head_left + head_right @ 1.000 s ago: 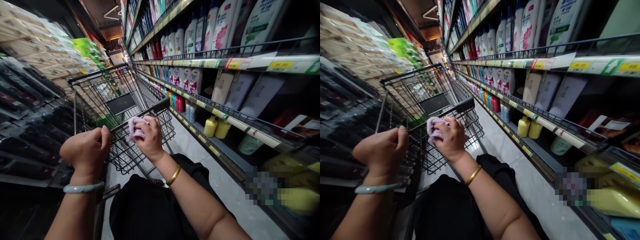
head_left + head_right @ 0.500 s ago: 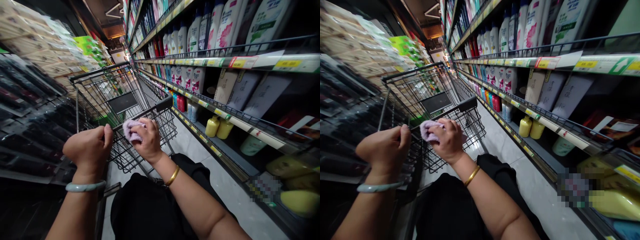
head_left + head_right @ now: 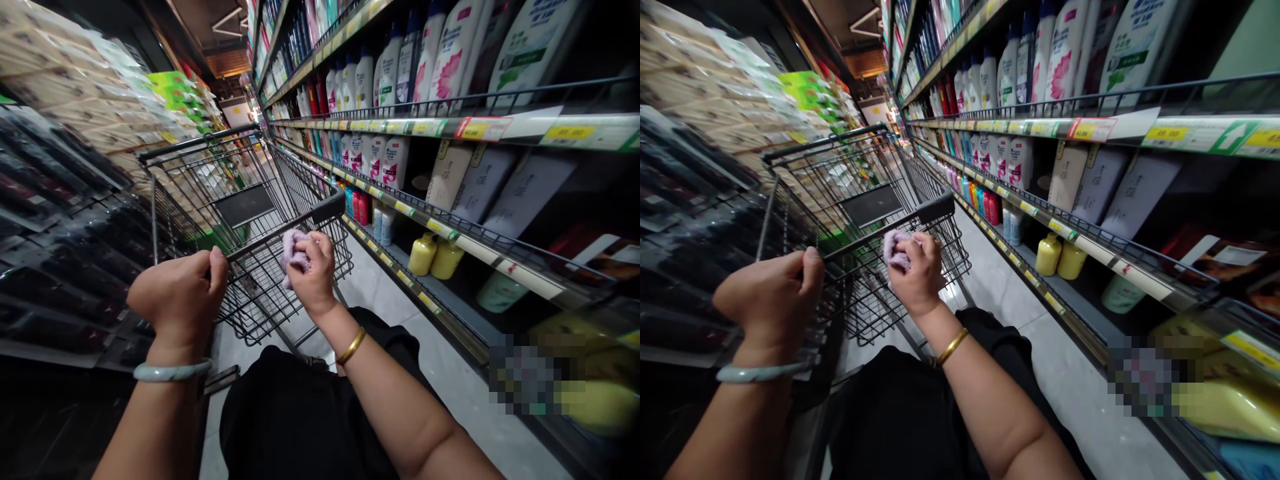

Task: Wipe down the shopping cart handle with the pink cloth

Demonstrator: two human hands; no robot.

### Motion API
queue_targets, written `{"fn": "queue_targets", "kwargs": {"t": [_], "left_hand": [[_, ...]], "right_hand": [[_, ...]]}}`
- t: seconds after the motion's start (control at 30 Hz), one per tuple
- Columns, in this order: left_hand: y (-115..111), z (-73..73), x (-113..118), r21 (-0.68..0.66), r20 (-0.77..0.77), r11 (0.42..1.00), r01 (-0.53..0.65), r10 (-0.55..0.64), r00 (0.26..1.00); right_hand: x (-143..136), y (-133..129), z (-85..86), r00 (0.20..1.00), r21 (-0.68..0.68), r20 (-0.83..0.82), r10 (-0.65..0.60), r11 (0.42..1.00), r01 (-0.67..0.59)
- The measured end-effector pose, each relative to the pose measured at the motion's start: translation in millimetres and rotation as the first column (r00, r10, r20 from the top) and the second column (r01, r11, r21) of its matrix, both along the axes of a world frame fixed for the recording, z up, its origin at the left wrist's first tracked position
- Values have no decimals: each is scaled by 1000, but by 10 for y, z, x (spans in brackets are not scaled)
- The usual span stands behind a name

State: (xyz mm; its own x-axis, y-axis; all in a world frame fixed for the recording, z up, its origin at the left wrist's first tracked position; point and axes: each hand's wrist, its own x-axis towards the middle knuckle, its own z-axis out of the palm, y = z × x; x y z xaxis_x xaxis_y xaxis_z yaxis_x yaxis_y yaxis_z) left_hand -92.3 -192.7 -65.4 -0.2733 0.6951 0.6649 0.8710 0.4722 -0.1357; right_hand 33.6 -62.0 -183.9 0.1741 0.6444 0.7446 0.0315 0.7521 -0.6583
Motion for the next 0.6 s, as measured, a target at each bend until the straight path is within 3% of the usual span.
{"fn": "queue_targets", "kwargs": {"t": [0.1,0.23,0.43,0.6], "left_hand": [[-22,5,-7,-8,0,1000,-3,3,1000],[0,3,-2,0,24,1000,-16,16,1000],[43,6,18,23,37,1000,-3,2,999],[17,2,-1,19,29,1000,7,-7,1000]], "right_hand": [[113,225,-53,998,-36,-47,-30,999,28],[168,481,-149,947,-243,-250,-200,960,138],[29,172,-79,996,-91,-85,-31,996,23],[148,402,-114,979,-160,-187,-77,986,47]]}}
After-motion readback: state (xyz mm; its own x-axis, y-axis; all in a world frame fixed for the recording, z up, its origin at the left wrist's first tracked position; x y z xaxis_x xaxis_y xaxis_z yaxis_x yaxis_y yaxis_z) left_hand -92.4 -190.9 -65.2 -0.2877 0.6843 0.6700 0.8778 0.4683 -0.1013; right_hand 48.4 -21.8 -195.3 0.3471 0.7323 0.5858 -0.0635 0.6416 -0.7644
